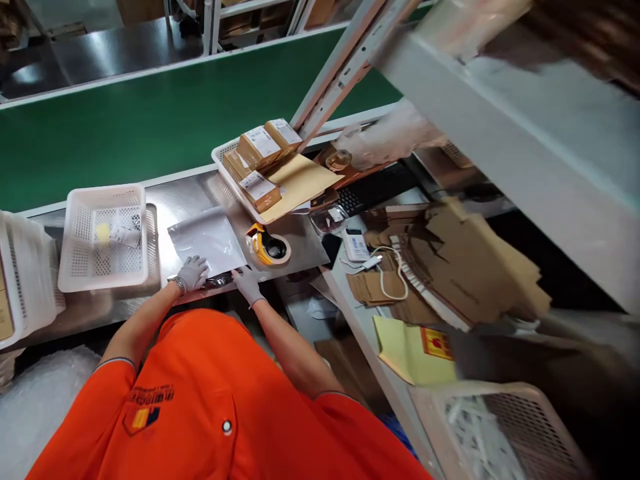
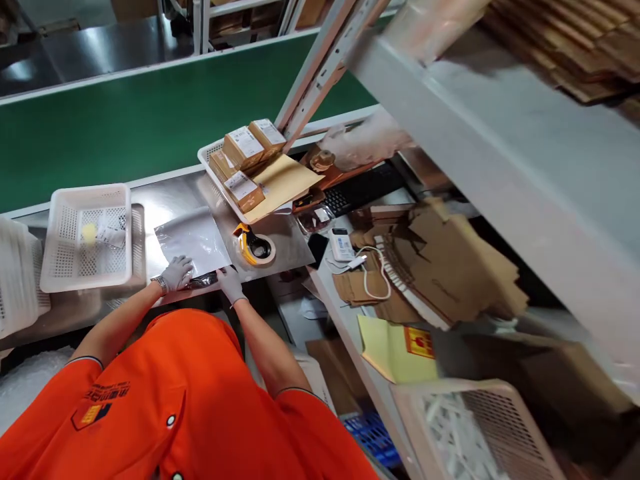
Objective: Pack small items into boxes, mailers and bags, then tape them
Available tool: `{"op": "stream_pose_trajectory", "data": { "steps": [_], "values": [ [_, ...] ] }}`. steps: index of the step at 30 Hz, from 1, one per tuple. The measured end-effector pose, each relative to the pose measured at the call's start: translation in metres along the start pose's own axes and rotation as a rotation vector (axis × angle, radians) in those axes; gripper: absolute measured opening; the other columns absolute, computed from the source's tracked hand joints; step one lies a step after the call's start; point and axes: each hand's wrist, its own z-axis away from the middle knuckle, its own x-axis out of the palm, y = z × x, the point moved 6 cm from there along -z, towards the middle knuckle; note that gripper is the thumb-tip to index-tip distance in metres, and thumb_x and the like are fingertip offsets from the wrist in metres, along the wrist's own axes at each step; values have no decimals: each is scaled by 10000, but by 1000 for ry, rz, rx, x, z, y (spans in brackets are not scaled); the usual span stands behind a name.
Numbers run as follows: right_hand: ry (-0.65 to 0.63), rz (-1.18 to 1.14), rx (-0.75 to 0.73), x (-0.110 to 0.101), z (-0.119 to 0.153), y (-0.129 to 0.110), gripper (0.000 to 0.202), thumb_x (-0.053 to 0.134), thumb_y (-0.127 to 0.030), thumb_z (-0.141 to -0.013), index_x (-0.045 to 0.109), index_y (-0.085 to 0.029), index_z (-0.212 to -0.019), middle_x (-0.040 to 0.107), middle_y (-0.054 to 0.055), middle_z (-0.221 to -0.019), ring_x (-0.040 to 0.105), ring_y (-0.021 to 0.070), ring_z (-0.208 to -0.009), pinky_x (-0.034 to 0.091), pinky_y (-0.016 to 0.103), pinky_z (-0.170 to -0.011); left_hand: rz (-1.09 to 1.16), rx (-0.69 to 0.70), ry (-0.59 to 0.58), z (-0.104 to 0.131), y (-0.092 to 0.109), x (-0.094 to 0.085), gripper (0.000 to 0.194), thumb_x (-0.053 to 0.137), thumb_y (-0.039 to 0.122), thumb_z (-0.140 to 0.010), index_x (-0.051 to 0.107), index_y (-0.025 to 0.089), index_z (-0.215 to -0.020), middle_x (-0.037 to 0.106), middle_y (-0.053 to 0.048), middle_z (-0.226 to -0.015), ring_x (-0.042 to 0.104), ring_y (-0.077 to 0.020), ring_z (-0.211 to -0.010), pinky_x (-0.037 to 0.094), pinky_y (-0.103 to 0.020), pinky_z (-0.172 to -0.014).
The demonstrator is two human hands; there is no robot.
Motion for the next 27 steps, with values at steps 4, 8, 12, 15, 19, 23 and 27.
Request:
{"op": "stream_pose_trajectory", "data": {
  "steps": [4,8,12,15,19,23,27],
  "values": [
    [27,107,-43,-14,6,4,192,638,-242,-966,814,-196,-1030,819,124,-1140,726,293,-1146,555,463,-1125,-67,20,-104,6,-19,2,514,600,176,-1047,709,211,-1548,495,-189,-1789,438,-366,-1652,327,-594,-1373],
    [-171,193,-185,25,26,-20,114,735,-235,-967,847,-220,-987,833,98,-1127,734,264,-1111,546,375,-1072,-111,56,-196,25,-33,10,607,749,184,-948,713,239,-1551,402,-188,-1854,369,-400,-1708,265,-628,-1395],
    [-425,388,-382,82,51,-54,184,721,-267,-1056,881,-241,-1143,825,97,-1236,739,246,-1152,538,313,-1005,-73,33,-151,40,-35,17,677,827,225,-905,713,246,-1571,385,-205,-1861,347,-443,-1723,244,-664,-1402],
    [-528,464,-449,109,59,-68,198,759,-263,-1044,883,-274,-1198,796,75,-1362,732,241,-1211,532,290,-994,-66,28,-149,41,-35,20,627,792,279,-963,710,239,-1583,377,-203,-1866,331,-455,-1733,244,-668,-1404],
    [-581,532,-409,125,55,-67,130,783,-229,-1011,888,-250,-1085,814,76,-1305,745,250,-1170,531,293,-958,-58,31,-178,37,-37,21,534,673,232,-1037,724,245,-1568,383,-179,-1869,327,-423,-1741,259,-647,-1400],
    [-565,559,-377,129,51,-63,149,738,-191,-1019,872,-223,-1077,827,102,-1218,757,256,-1110,535,294,-928,-43,30,-175,36,-38,24,536,708,281,-1024,731,242,-1558,368,-176,-1877,302,-434,-1748,223,-652,-1412],
    [-564,594,-402,128,55,-62,214,702,-207,-1052,840,-237,-1213,798,106,-1347,760,255,-1144,543,293,-945,-46,29,-184,35,-39,29,573,752,304,-998,727,233,-1566,344,-190,-1884,289,-452,-1748,206,-663,-1414]
  ]
}}
